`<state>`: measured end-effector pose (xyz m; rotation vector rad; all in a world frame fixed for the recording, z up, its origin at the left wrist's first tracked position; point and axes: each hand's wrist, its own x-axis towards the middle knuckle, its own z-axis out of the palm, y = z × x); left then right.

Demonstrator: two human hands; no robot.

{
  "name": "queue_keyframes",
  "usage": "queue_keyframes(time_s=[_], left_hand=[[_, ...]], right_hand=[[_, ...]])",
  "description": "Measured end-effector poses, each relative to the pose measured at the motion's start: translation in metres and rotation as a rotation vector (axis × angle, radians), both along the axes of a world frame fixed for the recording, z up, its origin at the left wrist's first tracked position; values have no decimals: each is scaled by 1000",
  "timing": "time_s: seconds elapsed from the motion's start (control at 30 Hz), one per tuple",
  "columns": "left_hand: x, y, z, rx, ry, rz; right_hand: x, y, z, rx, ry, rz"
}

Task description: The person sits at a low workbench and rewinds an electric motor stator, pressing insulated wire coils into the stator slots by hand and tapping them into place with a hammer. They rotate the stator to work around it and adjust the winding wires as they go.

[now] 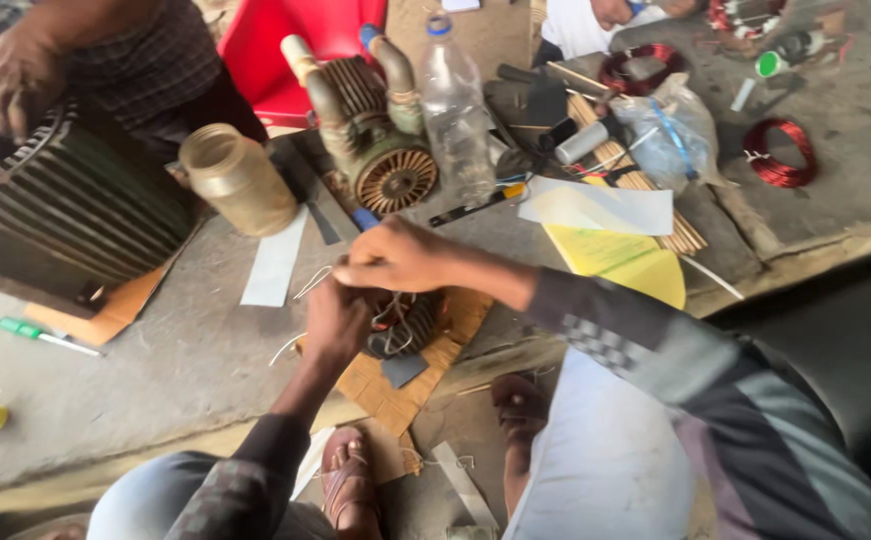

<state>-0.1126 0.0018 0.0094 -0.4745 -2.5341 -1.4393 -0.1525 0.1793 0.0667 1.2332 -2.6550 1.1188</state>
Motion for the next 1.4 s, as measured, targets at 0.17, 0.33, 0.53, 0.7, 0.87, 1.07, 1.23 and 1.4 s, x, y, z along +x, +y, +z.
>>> queue_keyframes(time_s=[0.17, 0.33, 0.53, 0.7, 0.87, 1.07, 1.23, 1.4], left_hand=[[-1, -8, 36, 21, -159, -85], [-23, -41, 54, -919, 93, -193], [-28, -35, 67, -1105, -66, -372], [-21, -44, 88, -872, -463, -617], [-21, -63, 48, -655, -336, -542], [-38, -51, 5, -523, -371, -468], [-65, -57, -18, -467, -380, -432], [-32, -55, -36, -411, -342, -405]], right_hand=[[21, 93, 46, -148, 102, 192], [-30, 228, -5, -164, 11, -393], [-112, 321, -76, 183, 433, -977], [-206, 306, -73, 277, 335, -1122], [-315, 266, -108, 353, 276, -974], [-369, 277, -157, 770, 0, -1147], [-385, 268, -138, 770, -35, -931], [-380, 303, -58, 499, 400, -790]])
